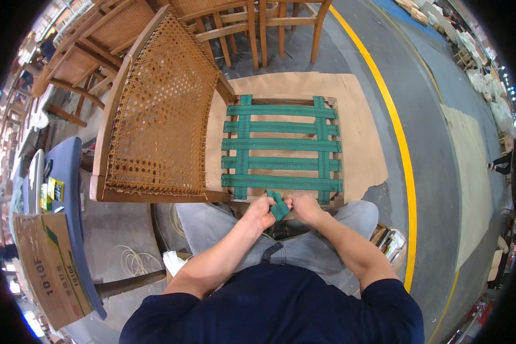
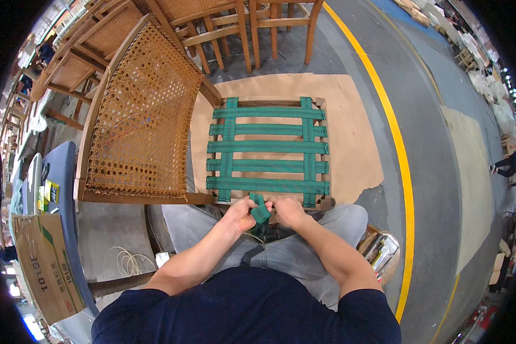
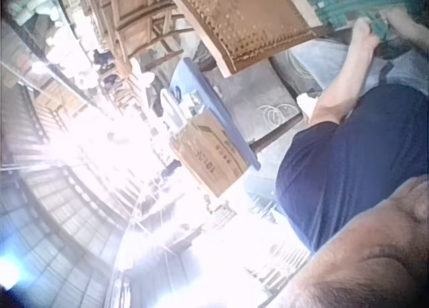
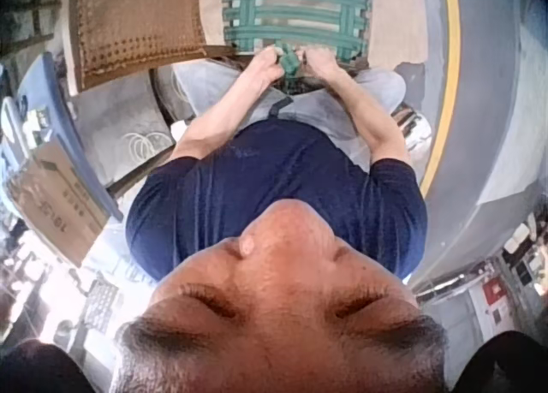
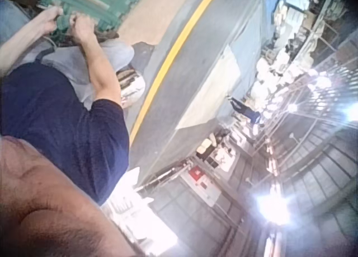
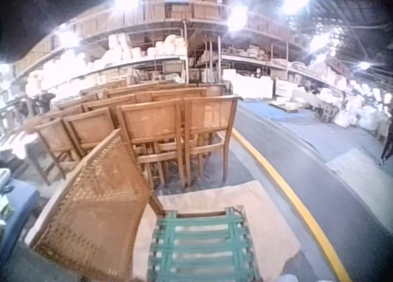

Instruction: The person weaves green straps into a wooden chair seat frame, securing each strap with a staple gun. The person repeatedly threads straps through the frame and staples them in place to form a woven seat.

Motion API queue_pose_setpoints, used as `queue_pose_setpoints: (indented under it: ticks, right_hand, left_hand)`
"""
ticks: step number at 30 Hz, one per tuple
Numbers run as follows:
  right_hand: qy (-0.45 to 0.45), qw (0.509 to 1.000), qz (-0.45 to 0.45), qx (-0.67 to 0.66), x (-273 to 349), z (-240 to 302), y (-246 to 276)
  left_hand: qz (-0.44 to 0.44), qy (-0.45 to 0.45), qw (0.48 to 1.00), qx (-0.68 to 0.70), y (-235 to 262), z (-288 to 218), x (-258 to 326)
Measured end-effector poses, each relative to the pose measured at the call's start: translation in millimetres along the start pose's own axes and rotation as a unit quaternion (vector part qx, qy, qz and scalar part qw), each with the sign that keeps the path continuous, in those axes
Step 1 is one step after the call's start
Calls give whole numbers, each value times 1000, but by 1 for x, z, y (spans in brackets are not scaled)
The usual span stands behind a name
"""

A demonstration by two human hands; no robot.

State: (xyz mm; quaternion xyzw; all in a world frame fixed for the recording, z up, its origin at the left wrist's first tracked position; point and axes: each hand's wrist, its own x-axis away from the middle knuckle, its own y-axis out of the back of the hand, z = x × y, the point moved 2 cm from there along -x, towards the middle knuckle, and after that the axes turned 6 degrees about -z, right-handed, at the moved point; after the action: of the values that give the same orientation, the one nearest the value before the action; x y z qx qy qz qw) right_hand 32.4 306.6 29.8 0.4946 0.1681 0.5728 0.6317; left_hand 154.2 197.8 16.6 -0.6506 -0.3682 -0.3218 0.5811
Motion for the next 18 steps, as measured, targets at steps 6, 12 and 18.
queue_pose_setpoints:
  ticks: [6, 12, 18]
  right_hand:
    - [-79, 958, -210, -177, 3, -28, 39]
    - [-190, 981, -19, -35, -64, -22, 45]
    - [-324, 935, -26, -143, -82, -17, 27]
  left_hand:
    - [-20, 33, 996, 83, -15, -6, -45]
    - [17, 45, 993, 105, -6, 7, -56]
    - [36, 52, 997, 51, -8, 15, -57]
